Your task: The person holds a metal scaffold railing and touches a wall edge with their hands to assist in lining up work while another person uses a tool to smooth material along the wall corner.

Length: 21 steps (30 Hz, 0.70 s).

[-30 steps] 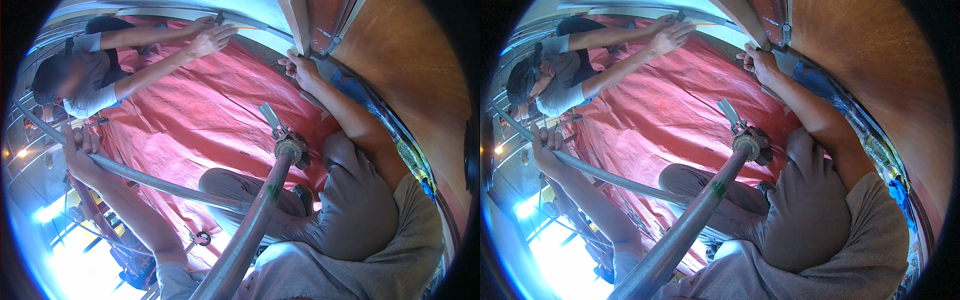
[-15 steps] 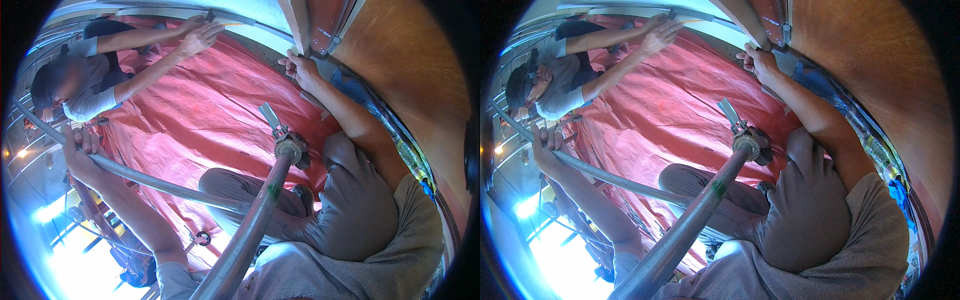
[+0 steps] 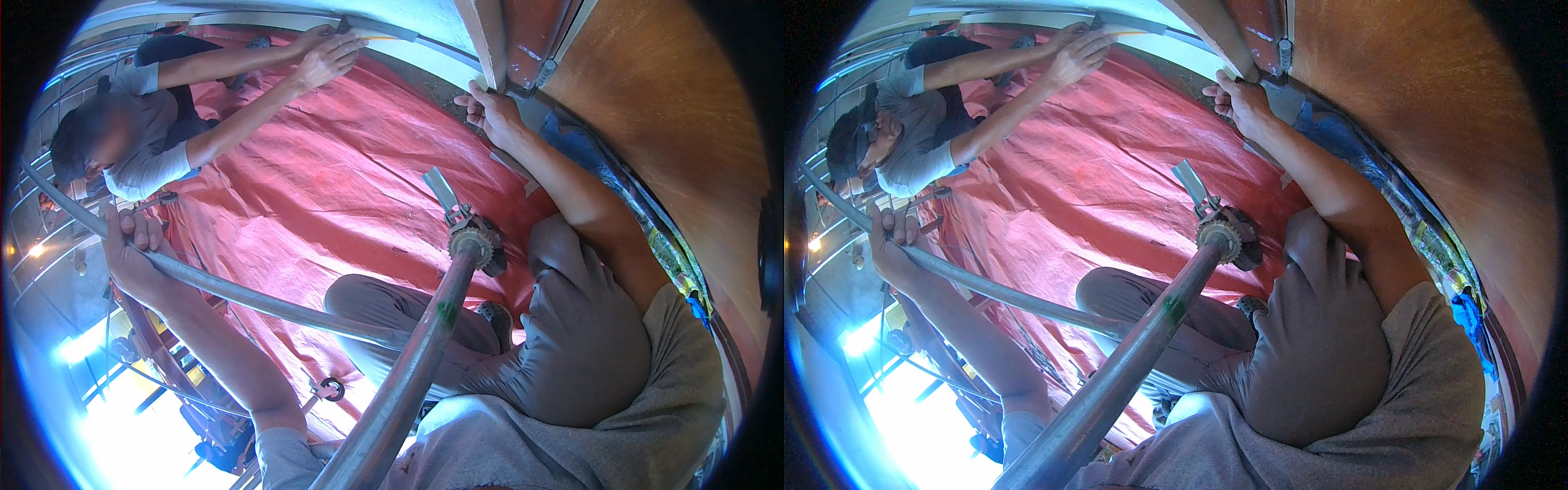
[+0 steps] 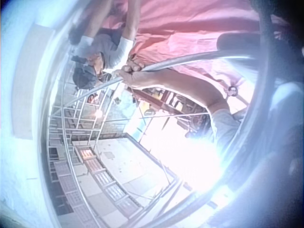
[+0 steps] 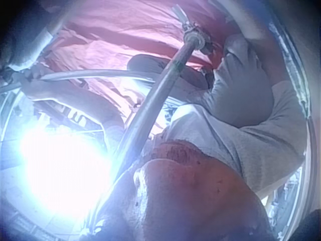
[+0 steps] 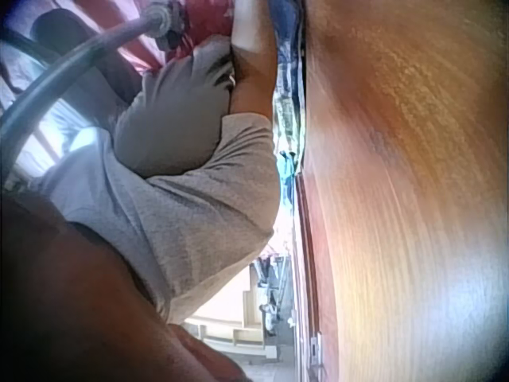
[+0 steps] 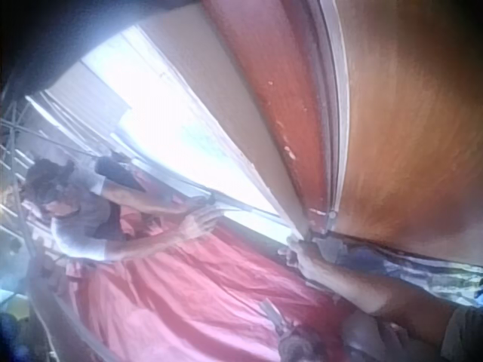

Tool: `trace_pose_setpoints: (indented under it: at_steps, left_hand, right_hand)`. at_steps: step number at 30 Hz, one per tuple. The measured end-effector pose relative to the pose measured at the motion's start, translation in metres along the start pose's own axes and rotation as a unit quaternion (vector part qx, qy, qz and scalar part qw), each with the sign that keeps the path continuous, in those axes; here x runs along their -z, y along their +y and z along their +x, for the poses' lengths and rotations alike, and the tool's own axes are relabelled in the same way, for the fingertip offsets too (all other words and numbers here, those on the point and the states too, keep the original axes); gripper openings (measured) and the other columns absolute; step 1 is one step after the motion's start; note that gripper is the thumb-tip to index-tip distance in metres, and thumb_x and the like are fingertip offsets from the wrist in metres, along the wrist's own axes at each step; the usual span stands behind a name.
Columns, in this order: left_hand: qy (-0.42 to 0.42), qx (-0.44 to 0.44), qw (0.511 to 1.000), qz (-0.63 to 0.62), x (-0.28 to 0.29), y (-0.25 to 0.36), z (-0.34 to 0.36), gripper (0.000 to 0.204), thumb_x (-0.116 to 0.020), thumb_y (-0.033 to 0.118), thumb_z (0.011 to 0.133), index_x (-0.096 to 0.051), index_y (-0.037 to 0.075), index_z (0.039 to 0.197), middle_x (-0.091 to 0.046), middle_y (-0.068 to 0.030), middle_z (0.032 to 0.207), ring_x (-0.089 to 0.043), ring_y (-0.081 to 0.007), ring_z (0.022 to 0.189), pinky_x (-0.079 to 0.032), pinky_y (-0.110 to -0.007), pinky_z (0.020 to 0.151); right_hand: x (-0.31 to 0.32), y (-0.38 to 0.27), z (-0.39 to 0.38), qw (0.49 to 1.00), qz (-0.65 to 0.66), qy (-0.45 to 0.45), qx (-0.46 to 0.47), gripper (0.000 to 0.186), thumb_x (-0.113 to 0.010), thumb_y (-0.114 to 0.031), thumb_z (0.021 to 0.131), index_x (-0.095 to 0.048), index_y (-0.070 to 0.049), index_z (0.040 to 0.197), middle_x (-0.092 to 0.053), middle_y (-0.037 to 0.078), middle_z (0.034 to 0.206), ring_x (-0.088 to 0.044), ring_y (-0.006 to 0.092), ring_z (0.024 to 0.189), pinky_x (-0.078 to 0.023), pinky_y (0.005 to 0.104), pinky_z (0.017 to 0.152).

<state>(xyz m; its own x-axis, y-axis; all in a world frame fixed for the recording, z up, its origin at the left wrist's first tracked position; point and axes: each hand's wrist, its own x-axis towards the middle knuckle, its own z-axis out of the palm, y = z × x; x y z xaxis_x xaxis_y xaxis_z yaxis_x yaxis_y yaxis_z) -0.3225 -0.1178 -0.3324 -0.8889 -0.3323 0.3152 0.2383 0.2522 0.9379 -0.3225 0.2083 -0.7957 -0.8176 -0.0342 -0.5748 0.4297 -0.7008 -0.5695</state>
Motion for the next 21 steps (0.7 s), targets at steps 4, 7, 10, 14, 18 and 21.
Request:
trace_pose_setpoints:
  at_steps: [4,7,10,14,18,21]
  left_hand:
    - [0.006,0.005,1.000,-0.004,-0.001,0.003,-0.003,0.021,-0.054,0.015,0.106,-0.047,0.005,0.090,-0.041,0.0004,0.074,-0.038,-0.0048,0.054,-0.035,-0.022,0.045]
    - [0.005,0.009,1.000,-0.004,-0.003,-0.001,-0.002,0.021,-0.054,0.016,0.106,-0.046,0.005,0.089,-0.041,0.0004,0.074,-0.038,-0.0049,0.053,-0.034,-0.022,0.045]
    - [0.000,0.010,1.000,-0.004,-0.002,-0.002,-0.001,0.021,-0.054,0.016,0.106,-0.046,0.006,0.089,-0.041,0.0004,0.074,-0.037,-0.0049,0.053,-0.034,-0.022,0.045]
    - [0.010,-0.002,1.000,0.006,-0.001,0.010,-0.005,0.021,-0.054,0.016,0.106,-0.046,0.006,0.090,-0.041,0.0005,0.073,-0.038,-0.0046,0.053,-0.035,-0.021,0.045]
    - [0.002,0.007,1.000,-0.009,-0.003,-0.005,-0.001,0.020,-0.054,0.016,0.106,-0.046,0.005,0.091,-0.041,0.0006,0.073,-0.038,-0.0042,0.053,-0.035,-0.021,0.045]
    - [0.006,0.003,1.000,-0.007,0.000,0.005,-0.002,0.019,-0.054,0.016,0.106,-0.046,0.005,0.092,-0.041,0.0006,0.074,-0.039,-0.0042,0.053,-0.036,-0.021,0.045]
  right_hand:
    - [-0.003,0.001,-0.001,1.000,-0.001,0.002,-0.003,0.031,-0.071,-0.040,0.095,-0.062,-0.011,0.087,-0.069,0.006,0.088,-0.063,0.0123,0.093,-0.046,0.0299,0.076]
    - [0.003,0.001,0.001,1.000,-0.004,0.003,0.000,0.032,-0.071,-0.041,0.095,-0.062,-0.011,0.087,-0.069,0.006,0.089,-0.063,0.0122,0.092,-0.046,0.0300,0.076]
    - [0.005,0.002,0.002,1.000,-0.004,0.004,0.005,0.033,-0.072,-0.041,0.094,-0.062,-0.011,0.087,-0.069,0.006,0.090,-0.062,0.0121,0.091,-0.046,0.0302,0.076]
    - [-0.007,0.004,0.003,1.000,0.001,-0.009,-0.002,0.034,-0.072,-0.042,0.094,-0.061,-0.011,0.087,-0.069,0.007,0.092,-0.062,0.0122,0.091,-0.046,0.0302,0.076]
    - [0.005,0.002,0.001,1.000,-0.010,0.009,0.006,0.033,-0.071,-0.041,0.095,-0.061,-0.011,0.086,-0.070,0.008,0.093,-0.062,0.0123,0.091,-0.046,0.0301,0.076]
    - [-0.004,0.001,0.000,1.000,-0.006,-0.001,0.000,0.033,-0.071,-0.041,0.095,-0.061,-0.011,0.086,-0.070,0.007,0.092,-0.063,0.0128,0.093,-0.046,0.0303,0.076]
